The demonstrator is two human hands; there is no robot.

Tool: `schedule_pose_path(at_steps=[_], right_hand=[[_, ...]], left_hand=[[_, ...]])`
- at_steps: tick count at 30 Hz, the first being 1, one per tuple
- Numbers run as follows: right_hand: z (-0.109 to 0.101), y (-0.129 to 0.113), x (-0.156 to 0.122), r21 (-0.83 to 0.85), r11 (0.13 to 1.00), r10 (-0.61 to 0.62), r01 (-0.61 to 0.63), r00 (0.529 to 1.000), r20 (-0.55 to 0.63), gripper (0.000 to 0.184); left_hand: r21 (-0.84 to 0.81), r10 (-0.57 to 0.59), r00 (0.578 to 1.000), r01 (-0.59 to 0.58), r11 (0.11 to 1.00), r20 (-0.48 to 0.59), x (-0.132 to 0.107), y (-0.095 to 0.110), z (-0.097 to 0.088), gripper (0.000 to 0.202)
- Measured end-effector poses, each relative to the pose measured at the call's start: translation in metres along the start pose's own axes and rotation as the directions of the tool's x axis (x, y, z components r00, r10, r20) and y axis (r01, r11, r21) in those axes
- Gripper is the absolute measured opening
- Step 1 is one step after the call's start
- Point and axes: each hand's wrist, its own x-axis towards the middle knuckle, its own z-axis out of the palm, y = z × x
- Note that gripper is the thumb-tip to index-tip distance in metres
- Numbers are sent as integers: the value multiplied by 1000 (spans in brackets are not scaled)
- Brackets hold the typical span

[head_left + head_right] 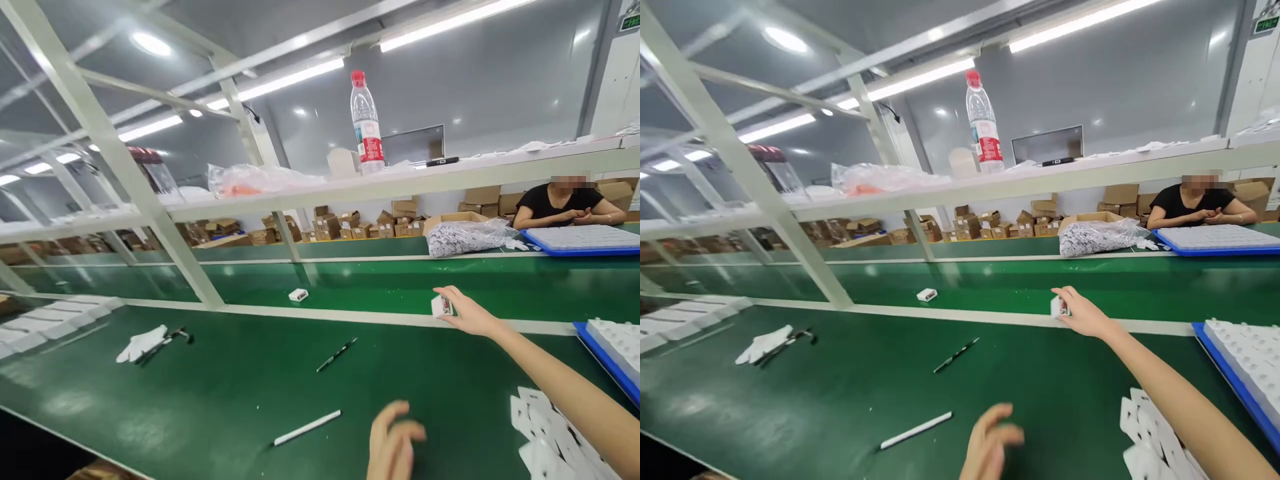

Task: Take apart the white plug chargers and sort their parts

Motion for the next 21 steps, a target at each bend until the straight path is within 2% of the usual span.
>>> schedule_pose_path(at_steps=[2, 4, 7, 9, 12, 14, 15, 17, 19, 21], right_hand=[[-12, -37, -28, 4, 994, -112, 112, 994, 11, 64], [-19, -71, -53, -20, 956, -293, 294, 955, 33, 66], [-17, -102, -79, -140, 864, -476, 484, 875, 89, 60], [-10, -108, -90, -214, 844, -480, 492, 871, 105, 56], [-4, -107, -102, -204, 891, -398, 406, 914, 77, 58], [-9, -103, -111, -133, 935, -324, 329, 944, 62, 68], [-13, -99, -117, -98, 960, -258, 263, 964, 59, 71], [-24, -89, -132, -73, 997, -23, 30, 995, 97, 63], [-30, -74, -149, -120, 968, 238, -219, 956, 172, 44], [-29, -57, -165, -179, 927, 367, -330, 898, 244, 35]], left_hand=[[-154, -138, 989, 144, 978, 45, 29, 10, 14, 39], [-313, -301, 942, 334, 889, 149, 55, 18, 32, 53], [-424, -367, 889, 454, 784, 272, 72, 17, 61, 51], [-478, -385, 877, 480, 735, 288, 70, 10, 77, 41], [-530, -398, 879, 477, 701, 263, 61, -3, 89, 30], [-534, -402, 881, 471, 702, 249, 60, -9, 88, 27], [-528, -402, 883, 469, 708, 245, 61, -11, 84, 25], [-515, -391, 891, 453, 727, 231, 68, -12, 72, 22], [-512, -362, 907, 422, 748, 216, 75, -12, 57, 24], [-519, -328, 921, 390, 761, 212, 81, -12, 43, 24]])
